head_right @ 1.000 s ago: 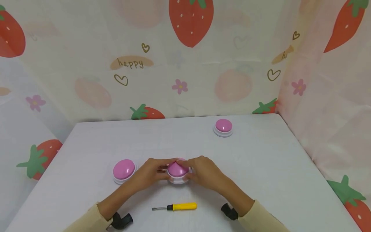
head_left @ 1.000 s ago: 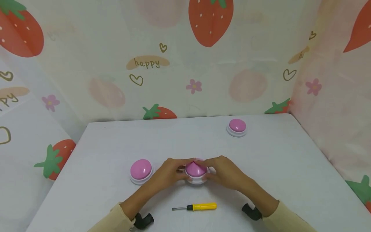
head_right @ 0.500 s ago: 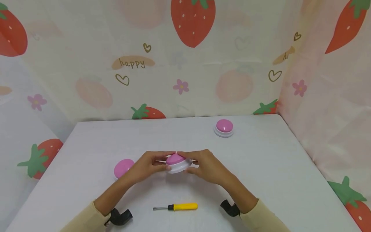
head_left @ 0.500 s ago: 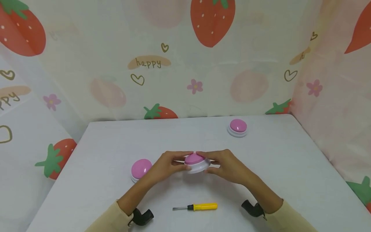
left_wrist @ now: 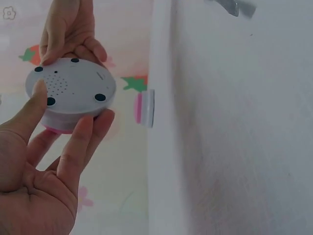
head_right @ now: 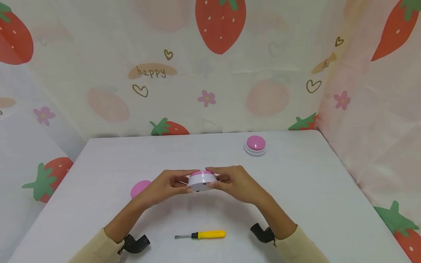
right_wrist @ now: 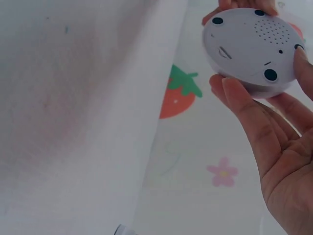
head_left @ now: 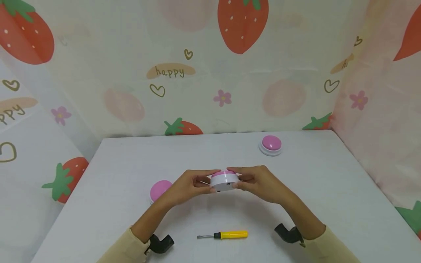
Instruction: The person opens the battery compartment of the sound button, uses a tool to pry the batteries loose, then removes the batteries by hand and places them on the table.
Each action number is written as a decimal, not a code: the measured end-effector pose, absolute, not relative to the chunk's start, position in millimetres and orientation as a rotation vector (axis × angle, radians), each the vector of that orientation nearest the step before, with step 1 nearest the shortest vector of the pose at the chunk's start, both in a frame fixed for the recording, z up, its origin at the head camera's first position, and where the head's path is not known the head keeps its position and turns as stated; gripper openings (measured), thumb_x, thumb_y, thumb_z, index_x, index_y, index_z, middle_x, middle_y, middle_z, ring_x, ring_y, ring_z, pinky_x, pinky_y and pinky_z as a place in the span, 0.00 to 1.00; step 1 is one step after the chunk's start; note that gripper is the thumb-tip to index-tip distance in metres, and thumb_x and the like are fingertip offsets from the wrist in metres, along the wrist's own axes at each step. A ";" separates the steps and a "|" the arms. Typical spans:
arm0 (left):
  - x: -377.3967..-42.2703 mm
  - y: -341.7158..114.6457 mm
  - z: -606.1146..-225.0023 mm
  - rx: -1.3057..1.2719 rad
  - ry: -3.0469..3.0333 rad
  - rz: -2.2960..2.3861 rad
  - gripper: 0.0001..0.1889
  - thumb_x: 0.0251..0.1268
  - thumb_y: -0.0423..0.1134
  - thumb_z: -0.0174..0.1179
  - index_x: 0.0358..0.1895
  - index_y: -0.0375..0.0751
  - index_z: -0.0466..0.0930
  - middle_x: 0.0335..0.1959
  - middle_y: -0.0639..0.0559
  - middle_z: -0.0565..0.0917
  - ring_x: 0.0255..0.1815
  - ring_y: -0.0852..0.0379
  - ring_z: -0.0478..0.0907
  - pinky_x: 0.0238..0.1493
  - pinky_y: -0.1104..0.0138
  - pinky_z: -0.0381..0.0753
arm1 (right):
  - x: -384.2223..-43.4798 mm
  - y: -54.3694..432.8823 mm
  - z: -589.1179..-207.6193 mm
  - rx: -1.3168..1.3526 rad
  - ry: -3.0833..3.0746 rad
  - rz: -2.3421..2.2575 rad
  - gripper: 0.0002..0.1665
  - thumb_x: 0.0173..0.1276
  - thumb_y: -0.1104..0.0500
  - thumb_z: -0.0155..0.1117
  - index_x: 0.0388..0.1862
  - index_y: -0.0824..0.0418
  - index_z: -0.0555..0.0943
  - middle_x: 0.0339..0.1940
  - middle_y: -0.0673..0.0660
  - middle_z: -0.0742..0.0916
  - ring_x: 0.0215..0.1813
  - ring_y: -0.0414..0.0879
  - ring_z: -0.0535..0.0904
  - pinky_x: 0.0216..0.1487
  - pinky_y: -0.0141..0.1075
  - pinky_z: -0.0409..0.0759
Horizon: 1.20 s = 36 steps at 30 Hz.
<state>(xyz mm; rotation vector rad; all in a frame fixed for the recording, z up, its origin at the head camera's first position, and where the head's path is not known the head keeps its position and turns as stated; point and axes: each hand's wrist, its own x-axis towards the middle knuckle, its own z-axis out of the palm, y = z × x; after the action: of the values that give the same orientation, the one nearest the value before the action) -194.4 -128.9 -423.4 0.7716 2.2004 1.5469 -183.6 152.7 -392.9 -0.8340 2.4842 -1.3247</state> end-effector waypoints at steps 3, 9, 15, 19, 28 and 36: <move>-193.9 -129.6 -423.3 0.760 2.203 1.556 0.29 0.67 0.38 0.69 0.71 0.46 0.74 0.58 0.44 0.83 0.51 0.50 0.85 0.52 0.63 0.85 | -184.2 151.9 -390.1 -0.787 2.491 -1.331 0.30 0.70 0.51 0.70 0.70 0.54 0.78 0.57 0.57 0.87 0.47 0.48 0.89 0.45 0.34 0.87; -194.5 -129.9 -422.4 0.725 2.131 1.620 0.27 0.71 0.39 0.66 0.71 0.42 0.74 0.54 0.42 0.84 0.47 0.44 0.87 0.49 0.60 0.87 | -185.3 148.8 -386.3 -0.719 2.465 -1.371 0.29 0.71 0.50 0.70 0.67 0.58 0.80 0.56 0.57 0.87 0.43 0.47 0.89 0.43 0.35 0.87; -197.5 -126.7 -419.2 0.725 2.102 1.644 0.25 0.74 0.40 0.62 0.71 0.41 0.74 0.53 0.40 0.86 0.43 0.47 0.88 0.47 0.57 0.87 | -187.2 147.6 -381.8 -0.680 2.442 -1.389 0.25 0.72 0.49 0.68 0.63 0.60 0.82 0.53 0.58 0.88 0.39 0.47 0.89 0.41 0.36 0.88; -197.7 -125.0 -417.7 0.693 2.107 1.643 0.24 0.74 0.41 0.61 0.70 0.41 0.75 0.54 0.40 0.86 0.41 0.47 0.89 0.46 0.57 0.88 | -188.2 145.7 -382.4 -0.654 2.431 -1.403 0.24 0.73 0.49 0.66 0.61 0.60 0.83 0.51 0.57 0.88 0.40 0.46 0.88 0.39 0.37 0.88; -193.2 -123.7 -423.1 0.673 2.180 1.711 0.27 0.72 0.40 0.64 0.72 0.42 0.73 0.46 0.42 0.88 0.39 0.46 0.89 0.45 0.59 0.88 | -187.6 142.9 -389.8 -0.464 2.346 -1.552 0.24 0.75 0.49 0.65 0.59 0.65 0.82 0.47 0.60 0.88 0.36 0.51 0.89 0.39 0.44 0.89; -189.1 -123.2 -428.9 0.815 2.427 1.700 0.41 0.56 0.39 0.77 0.75 0.56 0.69 0.41 0.49 0.86 0.40 0.53 0.87 0.44 0.65 0.87 | -191.5 140.0 -396.8 -0.283 2.218 -1.734 0.23 0.74 0.49 0.65 0.54 0.68 0.83 0.44 0.61 0.89 0.35 0.56 0.89 0.38 0.45 0.89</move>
<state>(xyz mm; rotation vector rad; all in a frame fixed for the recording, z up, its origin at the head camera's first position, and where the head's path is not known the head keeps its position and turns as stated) -189.1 -123.2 -428.9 0.8151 2.4267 1.7002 -191.5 140.0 -396.8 -0.2829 2.2185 -1.7335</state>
